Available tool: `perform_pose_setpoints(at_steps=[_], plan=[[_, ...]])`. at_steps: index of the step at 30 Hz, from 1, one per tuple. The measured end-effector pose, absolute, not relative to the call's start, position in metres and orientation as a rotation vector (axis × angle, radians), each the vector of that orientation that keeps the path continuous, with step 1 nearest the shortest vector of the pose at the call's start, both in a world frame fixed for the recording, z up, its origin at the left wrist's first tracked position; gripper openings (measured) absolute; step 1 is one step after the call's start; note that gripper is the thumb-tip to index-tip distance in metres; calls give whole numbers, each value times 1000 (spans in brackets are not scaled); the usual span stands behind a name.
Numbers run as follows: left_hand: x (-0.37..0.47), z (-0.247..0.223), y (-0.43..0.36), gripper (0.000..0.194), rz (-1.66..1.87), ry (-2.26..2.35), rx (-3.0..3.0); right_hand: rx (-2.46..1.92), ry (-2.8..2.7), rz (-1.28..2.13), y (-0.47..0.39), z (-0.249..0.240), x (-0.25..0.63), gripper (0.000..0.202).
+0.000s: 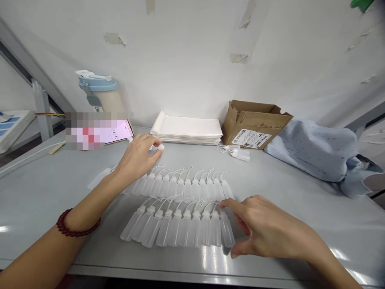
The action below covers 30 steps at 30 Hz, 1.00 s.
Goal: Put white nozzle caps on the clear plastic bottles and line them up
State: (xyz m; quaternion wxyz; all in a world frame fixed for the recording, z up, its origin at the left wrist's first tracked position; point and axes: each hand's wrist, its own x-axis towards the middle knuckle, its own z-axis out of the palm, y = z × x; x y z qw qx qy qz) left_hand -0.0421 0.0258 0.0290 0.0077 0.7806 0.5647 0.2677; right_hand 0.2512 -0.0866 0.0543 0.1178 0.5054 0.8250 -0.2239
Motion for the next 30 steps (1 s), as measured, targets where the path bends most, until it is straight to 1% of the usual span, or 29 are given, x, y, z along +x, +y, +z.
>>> perform_pose_setpoints(at_steps=[5, 8, 10, 13, 17, 20, 22, 26, 28, 30], plan=[[-42, 28, 26, 24, 847, 1768, 2433, 1468, 2417, -646, -89, 52, 251, 69], [-41, 29, 26, 23, 849, 1768, 2424, 1452, 2447, -640, -89, 53, 250, 61], [-41, 29, 25, 24, 852, 1763, 2411, 1436, 2462, -709, -88, 57, 251, 53], [-39, 31, 23, 24, 871, 1748, 2353, 1433, 2506, -924, -87, 65, 257, 47], [-34, 36, 16, 26, 932, 1720, 2130, 1527, 2772, -1221, -83, 69, 263, 54], [-25, 42, 5, 29, 941, 1515, 1945, 1641, 2922, -1429, -80, 64, 259, 51], [-18, 46, -4, 28, 870, 1318, 1854, 1644, 2901, -1631, -79, 58, 253, 51], [-1, 49, -22, 22, 663, 1039, 1785, 1547, 2739, -2036, -80, 46, 243, 56], [5, 49, -29, 21, 607, 961, 1776, 1582, 2667, -2132, -81, 41, 241, 54], [9, 48, -34, 22, 582, 919, 1779, 1658, 2628, -2153, -81, 39, 241, 45]])
